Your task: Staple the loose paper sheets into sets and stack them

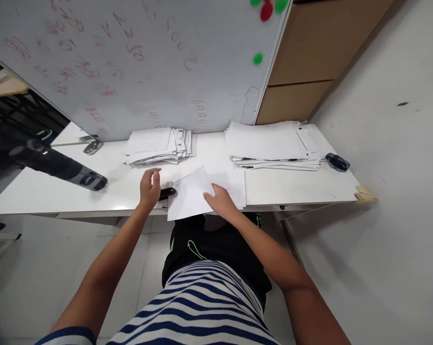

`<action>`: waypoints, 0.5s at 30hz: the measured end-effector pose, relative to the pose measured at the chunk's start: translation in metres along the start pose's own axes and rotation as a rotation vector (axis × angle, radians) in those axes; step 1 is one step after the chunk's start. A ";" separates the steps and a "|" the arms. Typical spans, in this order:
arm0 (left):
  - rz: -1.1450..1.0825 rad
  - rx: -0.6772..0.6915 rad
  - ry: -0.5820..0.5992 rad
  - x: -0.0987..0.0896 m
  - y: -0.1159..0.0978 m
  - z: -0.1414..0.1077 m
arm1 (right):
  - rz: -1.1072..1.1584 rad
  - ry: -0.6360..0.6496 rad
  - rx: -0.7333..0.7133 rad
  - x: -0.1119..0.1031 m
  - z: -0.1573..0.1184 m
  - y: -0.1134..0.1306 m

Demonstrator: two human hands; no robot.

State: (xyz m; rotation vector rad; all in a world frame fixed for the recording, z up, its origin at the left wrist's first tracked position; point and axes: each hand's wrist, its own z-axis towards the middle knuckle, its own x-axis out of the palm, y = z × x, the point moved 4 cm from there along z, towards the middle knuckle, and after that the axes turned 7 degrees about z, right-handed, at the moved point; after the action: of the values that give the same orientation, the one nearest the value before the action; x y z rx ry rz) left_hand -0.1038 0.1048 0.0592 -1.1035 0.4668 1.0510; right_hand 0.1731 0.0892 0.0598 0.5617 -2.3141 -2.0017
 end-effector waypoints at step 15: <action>0.561 -0.262 0.026 0.007 0.041 -0.021 | -0.632 -0.340 -0.025 -0.066 -0.009 -0.038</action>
State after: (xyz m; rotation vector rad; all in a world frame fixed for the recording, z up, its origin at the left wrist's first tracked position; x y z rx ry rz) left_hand -0.1321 0.0915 0.0247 -1.2504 0.6970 1.6245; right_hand 0.2466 0.0953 0.0389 1.1529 -2.5117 -2.5549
